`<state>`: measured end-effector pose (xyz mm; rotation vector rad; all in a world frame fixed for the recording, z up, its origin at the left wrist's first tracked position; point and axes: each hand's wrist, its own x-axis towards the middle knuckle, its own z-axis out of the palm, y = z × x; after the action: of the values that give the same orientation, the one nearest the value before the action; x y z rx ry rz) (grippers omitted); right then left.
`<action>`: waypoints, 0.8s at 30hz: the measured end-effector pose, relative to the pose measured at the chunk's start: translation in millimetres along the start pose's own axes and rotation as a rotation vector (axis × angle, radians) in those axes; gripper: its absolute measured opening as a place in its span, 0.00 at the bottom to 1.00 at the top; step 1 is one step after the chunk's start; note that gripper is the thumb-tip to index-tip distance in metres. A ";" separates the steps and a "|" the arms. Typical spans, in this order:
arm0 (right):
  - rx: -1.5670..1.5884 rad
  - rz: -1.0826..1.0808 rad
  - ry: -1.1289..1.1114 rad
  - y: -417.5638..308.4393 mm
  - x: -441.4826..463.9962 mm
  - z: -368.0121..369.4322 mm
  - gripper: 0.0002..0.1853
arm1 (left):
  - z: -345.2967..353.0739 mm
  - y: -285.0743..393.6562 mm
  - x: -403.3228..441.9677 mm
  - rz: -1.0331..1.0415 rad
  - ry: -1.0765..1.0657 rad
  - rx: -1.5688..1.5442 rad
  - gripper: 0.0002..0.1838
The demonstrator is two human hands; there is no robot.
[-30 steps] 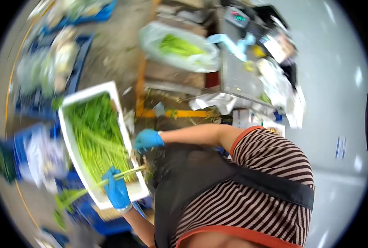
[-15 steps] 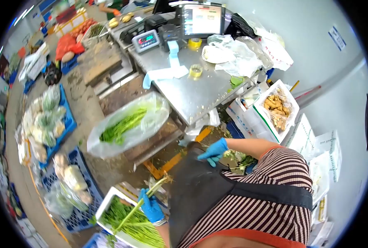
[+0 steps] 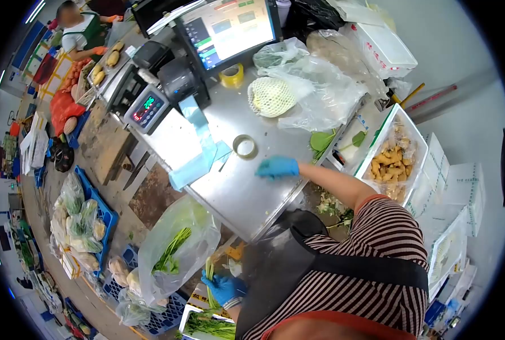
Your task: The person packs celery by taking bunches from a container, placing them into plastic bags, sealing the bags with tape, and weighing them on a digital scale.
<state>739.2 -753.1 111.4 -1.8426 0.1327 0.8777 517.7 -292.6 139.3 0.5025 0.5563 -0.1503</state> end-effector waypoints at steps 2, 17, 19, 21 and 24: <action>0.055 -0.178 0.114 -19.4 16.3 -65.4 0.27 | 21.2 -7.5 5.3 -0.009 -0.022 0.050 0.23; -0.348 -0.226 0.526 -123.2 150.2 -419.4 0.27 | 20.7 -12.4 27.1 0.257 0.494 0.470 0.25; -0.242 -0.221 0.494 -121.3 146.5 -422.9 0.27 | 54.3 -23.2 37.1 0.356 0.545 0.656 0.25; -0.193 -0.258 0.497 -112.7 145.8 -417.7 0.24 | 75.2 -30.6 43.9 0.407 0.562 0.921 0.26; -0.327 -0.370 0.497 -116.6 120.9 -365.0 0.21 | 75.9 -32.5 43.6 0.459 0.324 1.406 0.31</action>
<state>1065.8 -972.0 193.9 -2.2690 -0.0486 0.1787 581.2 -358.5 157.8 2.0303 0.5723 0.0066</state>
